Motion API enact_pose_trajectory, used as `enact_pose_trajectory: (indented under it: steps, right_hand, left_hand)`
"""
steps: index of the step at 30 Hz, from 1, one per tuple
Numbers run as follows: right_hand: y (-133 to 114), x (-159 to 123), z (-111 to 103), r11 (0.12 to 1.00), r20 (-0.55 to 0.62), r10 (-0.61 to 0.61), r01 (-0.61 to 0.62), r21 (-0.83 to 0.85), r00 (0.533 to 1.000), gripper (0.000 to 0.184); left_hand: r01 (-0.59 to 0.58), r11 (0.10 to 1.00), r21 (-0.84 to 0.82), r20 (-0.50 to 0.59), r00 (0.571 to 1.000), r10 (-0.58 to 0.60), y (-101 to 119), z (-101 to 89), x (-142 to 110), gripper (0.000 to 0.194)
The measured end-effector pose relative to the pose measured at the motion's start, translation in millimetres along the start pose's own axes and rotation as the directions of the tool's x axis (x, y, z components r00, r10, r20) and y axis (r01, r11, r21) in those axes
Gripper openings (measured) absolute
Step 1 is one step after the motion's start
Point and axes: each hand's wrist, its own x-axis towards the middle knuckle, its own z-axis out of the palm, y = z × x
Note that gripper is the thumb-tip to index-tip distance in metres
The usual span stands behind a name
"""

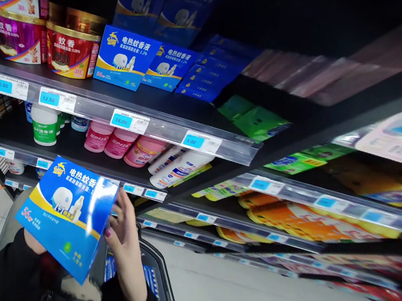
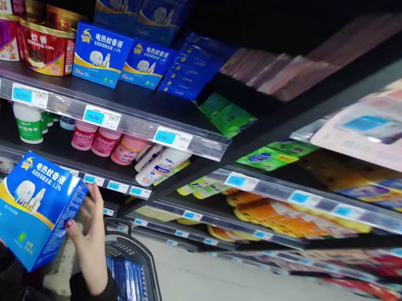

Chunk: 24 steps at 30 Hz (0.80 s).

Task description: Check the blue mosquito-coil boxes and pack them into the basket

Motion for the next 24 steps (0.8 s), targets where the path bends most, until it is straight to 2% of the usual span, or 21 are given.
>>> enact_pose_trajectory:
  steps: [2,3,6,8,10,12,14,16,18,20,22,24]
  right_hand:
    - [4.8,-1.6,-5.5,0.978,0.136,0.123,-0.143,0.151,0.983,0.073]
    - [6.3,-3.8,-6.7,0.961,0.157,0.165,-0.194,0.196,0.974,0.068]
    - [5.7,-11.9,-2.8,0.943,0.028,0.204,-0.204,0.262,0.979,0.055]
    - [2.2,-15.9,2.6,0.955,-0.066,0.177,-0.155,0.253,0.982,0.053]
    - [-2.1,-18.8,4.0,0.977,-0.077,0.112,-0.095,0.191,0.991,0.058]
    - [-6.7,-22.2,-4.3,0.997,-0.043,0.027,-0.023,0.073,0.999,0.067]
    - [-12.8,-29.0,-24.1,0.992,-0.020,-0.013,0.010,-0.123,1.000,0.070]
    - [-20.8,-41.7,-51.6,0.933,0.025,0.032,-0.020,-0.360,0.999,0.062]
    - [-29.1,-60.3,-80.1,0.843,0.106,0.104,-0.032,-0.536,0.989,0.059]
    - [-33.6,-82.3,-104.4,0.763,0.161,0.141,-0.003,-0.646,0.977,0.065]
    - [-29.6,-105.4,-124.9,0.652,0.127,0.182,-0.023,-0.758,0.975,0.072]
    - [-13.4,-129.1,-146.3,0.511,0.013,0.249,-0.120,-0.851,0.968,0.072]
  left_hand:
    - [0.085,0.995,-0.048,0.017,0.996,-0.084,1.9,15.2,3.0,0.042]
    - [0.141,0.987,-0.075,0.020,0.990,-0.140,4.8,25.1,4.9,0.036]
    - [0.182,0.978,-0.103,-0.104,0.976,-0.193,17.4,52.6,11.6,0.024]
    - [0.203,0.969,-0.138,-0.104,0.970,-0.218,24.8,60.6,13.4,0.031]
    - [0.225,0.964,-0.144,-0.060,0.970,-0.235,28.1,57.6,10.5,0.043]
    - [0.261,0.964,-0.046,-0.090,0.960,-0.264,26.5,47.8,3.5,0.044]
    - [0.313,0.943,0.111,-0.151,0.943,-0.295,20.6,37.7,-4.0,0.058]
    - [0.347,0.900,0.263,-0.151,0.936,-0.317,10.2,32.6,-8.6,0.073]
    - [0.337,0.848,0.409,-0.059,0.937,-0.344,-6.1,35.0,-8.9,0.080]
    - [0.228,0.786,0.574,0.129,0.923,-0.362,-30.0,45.0,-6.2,0.078]
    - [-0.011,0.701,0.713,0.365,0.859,-0.358,-60.9,60.1,-2.8,0.075]
    - [-0.269,0.586,0.764,0.536,0.770,-0.346,-95.1,74.8,0.1,0.073]
